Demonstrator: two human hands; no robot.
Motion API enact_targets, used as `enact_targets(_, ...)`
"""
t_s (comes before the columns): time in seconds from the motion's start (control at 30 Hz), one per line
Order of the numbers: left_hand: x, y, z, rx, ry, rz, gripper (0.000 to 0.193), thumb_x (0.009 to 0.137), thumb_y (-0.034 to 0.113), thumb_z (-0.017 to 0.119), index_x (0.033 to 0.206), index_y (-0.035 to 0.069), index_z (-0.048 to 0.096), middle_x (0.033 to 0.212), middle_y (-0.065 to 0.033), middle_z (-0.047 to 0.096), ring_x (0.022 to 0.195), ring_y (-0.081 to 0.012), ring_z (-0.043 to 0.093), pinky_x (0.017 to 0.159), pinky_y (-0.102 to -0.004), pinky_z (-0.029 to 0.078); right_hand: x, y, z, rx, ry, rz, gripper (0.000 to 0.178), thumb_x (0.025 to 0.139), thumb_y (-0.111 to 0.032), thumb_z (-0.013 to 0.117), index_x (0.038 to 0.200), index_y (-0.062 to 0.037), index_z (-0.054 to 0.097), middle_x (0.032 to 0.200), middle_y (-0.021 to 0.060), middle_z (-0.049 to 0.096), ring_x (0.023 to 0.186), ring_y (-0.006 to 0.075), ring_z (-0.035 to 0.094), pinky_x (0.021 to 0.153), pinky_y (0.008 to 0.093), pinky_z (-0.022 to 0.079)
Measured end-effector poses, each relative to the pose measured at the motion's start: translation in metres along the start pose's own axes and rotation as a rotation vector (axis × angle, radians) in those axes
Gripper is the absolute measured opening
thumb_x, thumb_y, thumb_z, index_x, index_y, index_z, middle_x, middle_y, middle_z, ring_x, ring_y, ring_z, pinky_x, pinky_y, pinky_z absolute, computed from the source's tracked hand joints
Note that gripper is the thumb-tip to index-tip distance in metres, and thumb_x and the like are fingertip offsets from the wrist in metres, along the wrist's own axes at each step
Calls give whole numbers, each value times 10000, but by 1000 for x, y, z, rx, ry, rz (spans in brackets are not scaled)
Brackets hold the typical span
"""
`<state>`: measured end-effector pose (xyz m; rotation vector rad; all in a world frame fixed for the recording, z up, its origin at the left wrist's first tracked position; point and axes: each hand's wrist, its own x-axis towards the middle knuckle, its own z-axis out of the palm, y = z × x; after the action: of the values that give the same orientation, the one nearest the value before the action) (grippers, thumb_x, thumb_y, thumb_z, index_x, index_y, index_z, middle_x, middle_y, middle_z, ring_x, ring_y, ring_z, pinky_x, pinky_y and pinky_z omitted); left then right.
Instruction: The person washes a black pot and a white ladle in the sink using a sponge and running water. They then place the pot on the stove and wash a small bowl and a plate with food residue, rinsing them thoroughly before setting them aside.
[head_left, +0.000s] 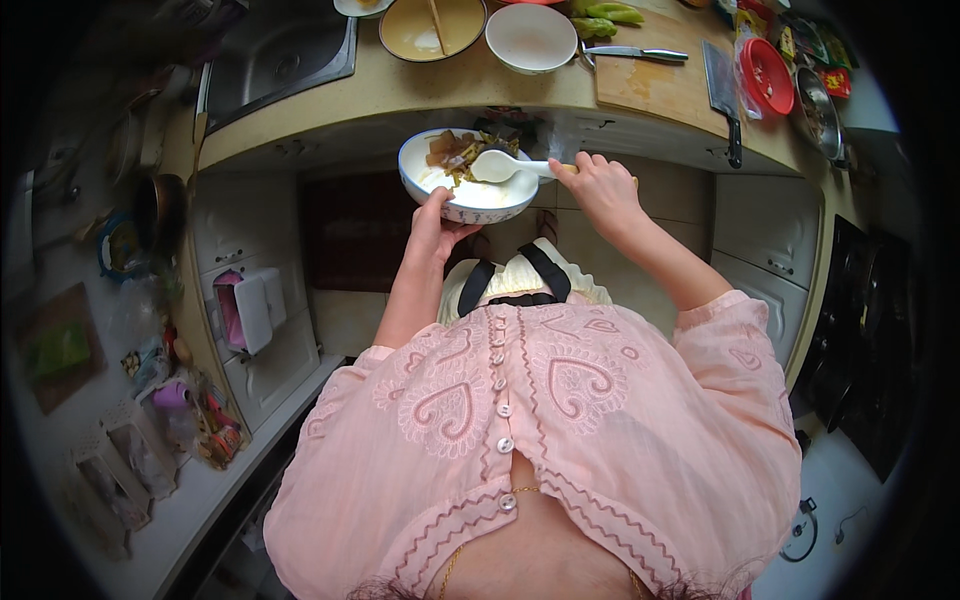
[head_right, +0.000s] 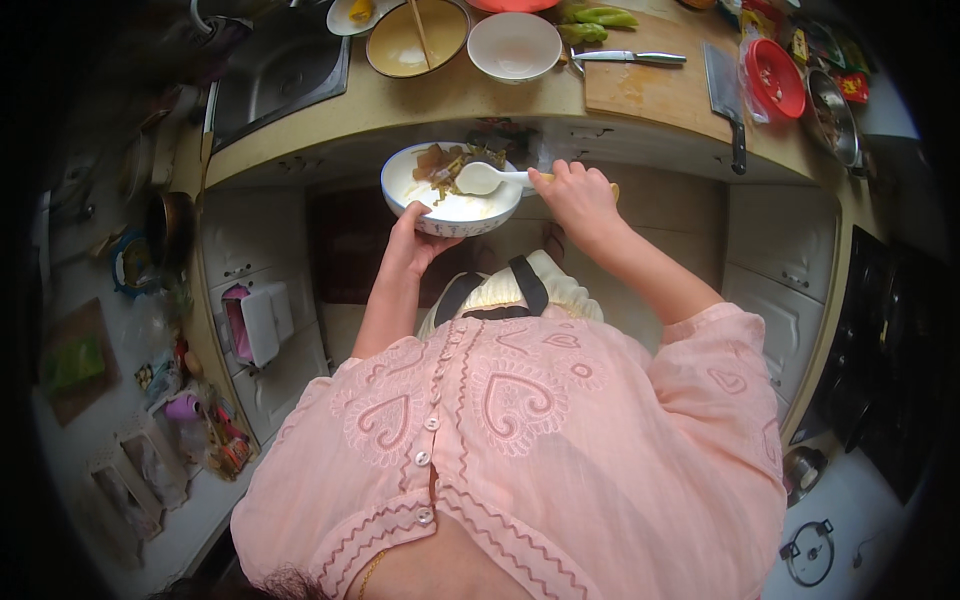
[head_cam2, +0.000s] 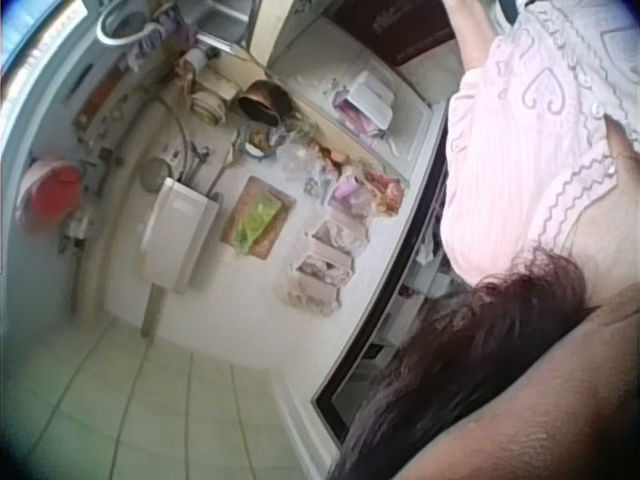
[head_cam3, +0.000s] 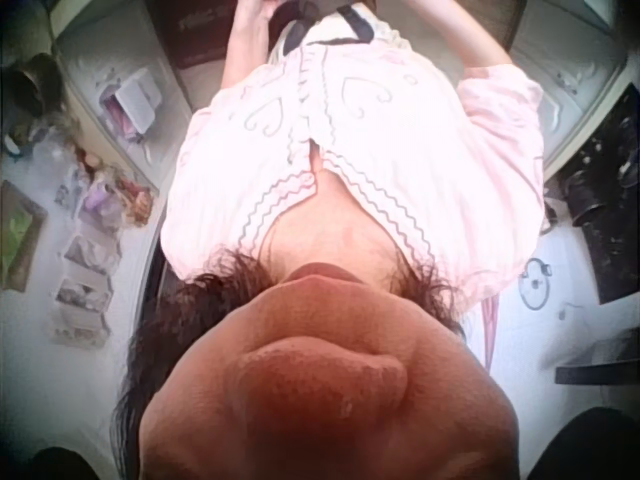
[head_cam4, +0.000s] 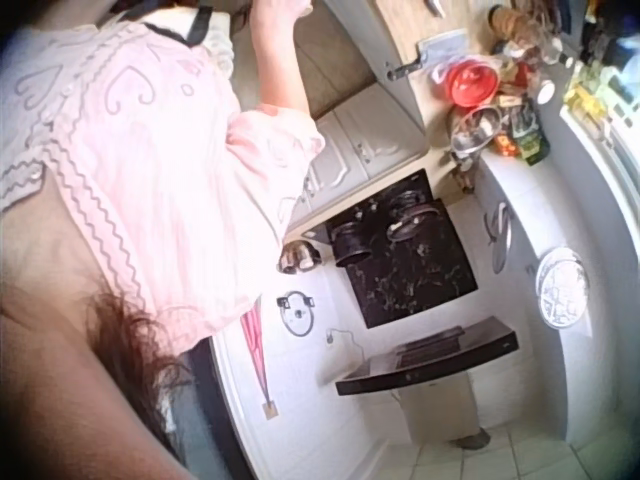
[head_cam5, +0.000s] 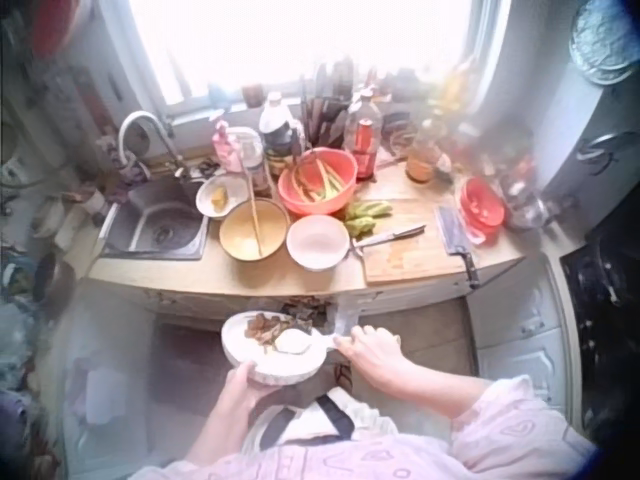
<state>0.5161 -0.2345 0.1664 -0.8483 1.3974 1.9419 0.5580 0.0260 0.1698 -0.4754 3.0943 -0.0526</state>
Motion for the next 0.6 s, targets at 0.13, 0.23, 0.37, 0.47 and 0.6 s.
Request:
enact_targets(0.13, 2, -4, 8, -17, 0, -22, 563, 769, 202, 531, 1242, -56, 366, 1179, -231, 457, 1045, -371, 521, 801, -517, 505, 6, -12, -15, 204, 46, -22, 439, 753, -113, 561, 1185, -188, 551, 821, 49, 540, 764, 198, 582, 579, 301, 475)
enact_targets(0.23, -5, -5, 23, 3, 10, -23, 572, 790, 215, 521, 1269, -41, 341, 1232, -234, 424, 1109, -392, 482, 845, -553, 478, 25, -31, 0, 230, 59, -18, 429, 750, -122, 570, 1177, -166, 551, 829, 64, 553, 770, 207, 589, 580, 314, 481)
enact_targets(0.37, -4, -8, 36, -26, 76, -2, 545, 775, 207, 534, 1241, -33, 385, 1181, -226, 468, 1048, -382, 522, 795, -537, 501, 40, -30, 22, 211, 20, 32, 459, 737, -130, 577, 1190, -184, 533, 816, 47, 542, 735, 203, 594, 560, 313, 485)
enact_targets(0.47, -2, -4, 45, -37, 122, -14, 537, 776, 207, 539, 1238, -29, 400, 1166, -229, 484, 1024, -380, 539, 782, -547, 500, 44, -29, 32, 175, 37, 50, 433, 741, -143, 581, 1171, -176, 541, 804, 36, 542, 726, 199, 591, 560, 311, 472)
enact_targets(0.6, 4, -2, 47, -51, 133, -45, 552, 797, 226, 545, 1267, -11, 377, 1200, -229, 465, 1070, -388, 513, 811, -587, 467, 47, -18, 35, 64, 48, 47, 347, 775, -167, 567, 1121, -179, 582, 790, 24, 545, 719, 187, 578, 557, 316, 438)
